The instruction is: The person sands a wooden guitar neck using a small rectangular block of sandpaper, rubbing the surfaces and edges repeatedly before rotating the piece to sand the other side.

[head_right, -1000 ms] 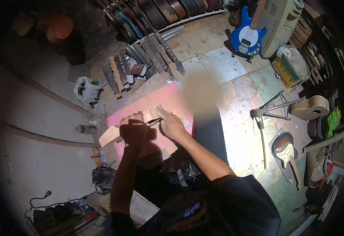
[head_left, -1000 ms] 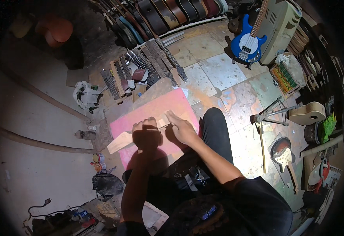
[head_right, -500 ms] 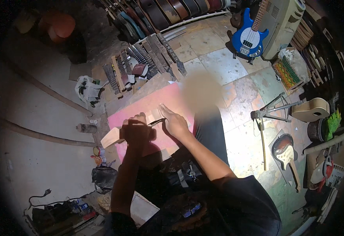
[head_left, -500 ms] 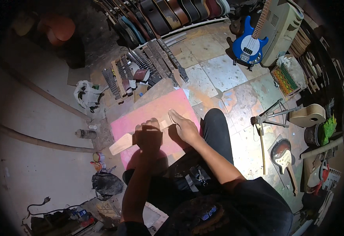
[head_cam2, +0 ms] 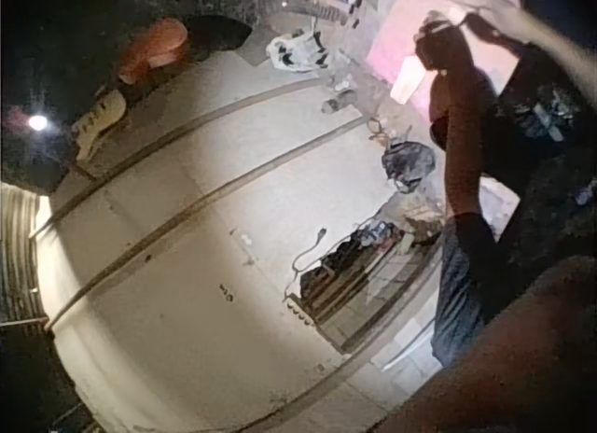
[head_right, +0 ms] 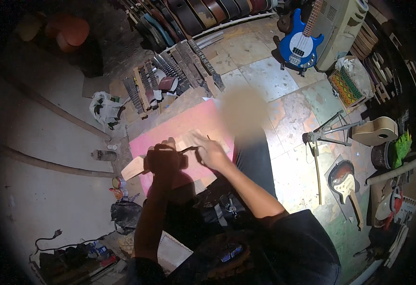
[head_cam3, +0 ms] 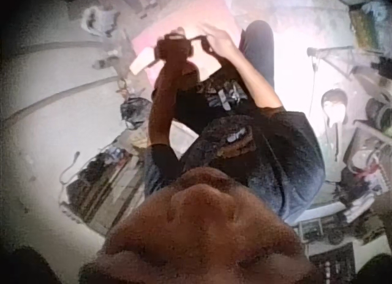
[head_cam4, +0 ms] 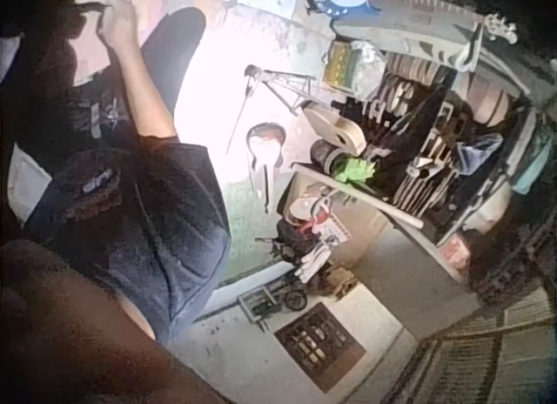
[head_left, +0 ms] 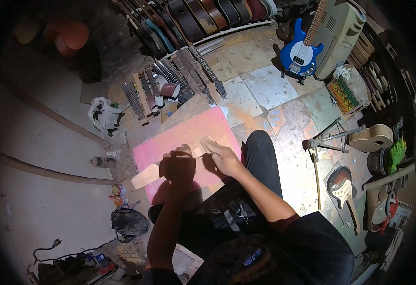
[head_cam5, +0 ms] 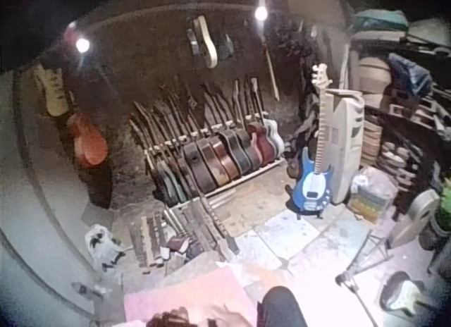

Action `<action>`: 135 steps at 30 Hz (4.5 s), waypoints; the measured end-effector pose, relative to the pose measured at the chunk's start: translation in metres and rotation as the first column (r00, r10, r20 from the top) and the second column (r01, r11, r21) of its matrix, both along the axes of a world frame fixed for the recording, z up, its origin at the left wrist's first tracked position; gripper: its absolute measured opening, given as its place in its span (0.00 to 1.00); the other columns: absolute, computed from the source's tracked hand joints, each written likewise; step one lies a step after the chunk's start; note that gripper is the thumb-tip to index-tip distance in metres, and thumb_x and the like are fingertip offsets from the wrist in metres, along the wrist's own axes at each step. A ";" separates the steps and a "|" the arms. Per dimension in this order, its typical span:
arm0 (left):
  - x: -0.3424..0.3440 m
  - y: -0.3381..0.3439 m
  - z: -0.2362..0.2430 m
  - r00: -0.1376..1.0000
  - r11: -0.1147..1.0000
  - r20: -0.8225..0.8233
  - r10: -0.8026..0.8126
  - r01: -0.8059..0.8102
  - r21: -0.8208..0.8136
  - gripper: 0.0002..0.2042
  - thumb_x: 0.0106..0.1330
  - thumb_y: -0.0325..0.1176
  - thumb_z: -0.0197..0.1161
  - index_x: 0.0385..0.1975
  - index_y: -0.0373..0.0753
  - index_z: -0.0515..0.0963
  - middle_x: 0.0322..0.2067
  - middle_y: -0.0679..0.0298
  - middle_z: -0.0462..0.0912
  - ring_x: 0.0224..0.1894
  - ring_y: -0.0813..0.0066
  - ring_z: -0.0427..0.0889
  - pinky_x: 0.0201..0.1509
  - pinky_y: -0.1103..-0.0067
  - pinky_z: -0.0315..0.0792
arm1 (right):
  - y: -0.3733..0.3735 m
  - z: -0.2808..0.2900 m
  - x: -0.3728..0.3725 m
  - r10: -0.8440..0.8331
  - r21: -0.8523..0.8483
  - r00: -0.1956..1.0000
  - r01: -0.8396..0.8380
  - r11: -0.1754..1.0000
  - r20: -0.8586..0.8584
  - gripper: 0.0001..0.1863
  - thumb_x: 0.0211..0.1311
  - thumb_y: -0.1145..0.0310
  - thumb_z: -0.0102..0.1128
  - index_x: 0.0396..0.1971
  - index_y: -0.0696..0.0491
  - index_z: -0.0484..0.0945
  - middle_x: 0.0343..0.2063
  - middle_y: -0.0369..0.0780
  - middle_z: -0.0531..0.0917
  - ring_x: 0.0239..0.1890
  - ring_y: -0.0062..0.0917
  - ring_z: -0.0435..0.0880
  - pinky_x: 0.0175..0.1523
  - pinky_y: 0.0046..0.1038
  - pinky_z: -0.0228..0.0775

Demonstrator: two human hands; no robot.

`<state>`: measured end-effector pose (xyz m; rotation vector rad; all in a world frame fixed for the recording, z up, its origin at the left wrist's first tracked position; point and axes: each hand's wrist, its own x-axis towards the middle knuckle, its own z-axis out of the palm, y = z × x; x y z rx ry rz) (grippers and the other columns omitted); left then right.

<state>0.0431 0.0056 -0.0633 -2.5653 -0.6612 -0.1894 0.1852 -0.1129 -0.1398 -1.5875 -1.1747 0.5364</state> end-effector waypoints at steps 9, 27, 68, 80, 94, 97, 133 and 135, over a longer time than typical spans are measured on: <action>-0.004 -0.019 0.001 0.964 0.960 -0.127 0.232 -0.248 -0.128 0.08 0.62 0.39 0.63 0.26 0.43 0.81 0.23 0.61 0.84 0.27 0.63 0.87 0.33 0.64 0.79 | -0.003 0.000 0.000 0.011 0.091 0.995 -0.020 0.996 0.097 0.31 0.63 0.80 0.47 0.69 0.54 0.74 0.66 0.55 0.76 0.64 0.48 0.80 0.68 0.39 0.74; -0.058 -0.046 -0.061 0.985 0.954 0.117 0.125 -0.088 -0.285 0.21 0.53 0.28 0.60 0.51 0.45 0.75 0.41 0.62 0.79 0.44 0.56 0.81 0.49 0.62 0.71 | -0.013 0.056 0.031 0.259 -0.303 0.932 -0.331 0.894 -0.254 0.26 0.63 0.79 0.44 0.56 0.52 0.85 0.58 0.47 0.86 0.50 0.44 0.88 0.61 0.39 0.78; -0.005 -0.013 0.000 0.971 0.925 -0.058 0.232 -0.238 -0.294 0.05 0.61 0.37 0.62 0.29 0.45 0.79 0.25 0.62 0.83 0.28 0.63 0.86 0.33 0.62 0.78 | -0.026 0.036 -0.055 0.041 0.047 0.914 -0.024 0.999 -0.404 0.36 0.64 0.84 0.46 0.75 0.61 0.62 0.76 0.55 0.63 0.79 0.43 0.61 0.80 0.34 0.57; -0.007 0.001 -0.010 0.993 0.988 0.002 0.117 -0.117 -0.101 0.08 0.57 0.39 0.65 0.31 0.44 0.77 0.23 0.62 0.81 0.25 0.63 0.85 0.37 0.64 0.76 | -0.010 -0.003 -0.018 -0.034 -0.170 0.999 0.036 0.985 0.012 0.36 0.64 0.84 0.45 0.75 0.59 0.65 0.75 0.52 0.66 0.78 0.38 0.64 0.79 0.32 0.56; -0.006 0.010 -0.010 1.000 1.000 0.025 0.019 -0.018 -0.023 0.07 0.54 0.32 0.66 0.28 0.38 0.78 0.21 0.62 0.78 0.26 0.67 0.81 0.28 0.69 0.74 | -0.003 0.026 -0.044 0.053 0.117 0.906 -0.003 0.993 -0.419 0.36 0.67 0.84 0.43 0.76 0.53 0.64 0.75 0.48 0.69 0.73 0.32 0.74 0.72 0.30 0.69; -0.007 0.007 -0.009 0.999 0.999 0.030 0.022 -0.023 0.025 0.07 0.53 0.33 0.68 0.28 0.39 0.78 0.21 0.63 0.77 0.24 0.68 0.80 0.27 0.68 0.74 | -0.014 0.015 -0.021 -0.018 -0.113 0.967 -0.011 0.994 -0.253 0.37 0.66 0.85 0.42 0.77 0.52 0.63 0.75 0.48 0.69 0.73 0.31 0.73 0.71 0.27 0.69; 0.004 0.006 0.018 0.991 0.977 0.124 0.052 -0.025 -0.213 0.08 0.49 0.36 0.69 0.26 0.43 0.79 0.23 0.60 0.83 0.27 0.61 0.85 0.36 0.66 0.77 | -0.014 -0.006 -0.023 -0.096 0.011 0.995 0.096 0.995 0.019 0.31 0.74 0.82 0.47 0.75 0.53 0.67 0.75 0.51 0.68 0.75 0.33 0.70 0.74 0.28 0.64; 0.002 0.011 0.017 0.993 0.961 0.071 0.096 -0.074 -0.265 0.10 0.47 0.36 0.70 0.25 0.43 0.77 0.22 0.60 0.81 0.25 0.61 0.84 0.35 0.66 0.76 | -0.007 0.006 -0.039 -0.015 0.017 0.962 0.021 1.000 -0.272 0.30 0.74 0.82 0.47 0.74 0.54 0.67 0.74 0.52 0.69 0.74 0.34 0.72 0.74 0.28 0.64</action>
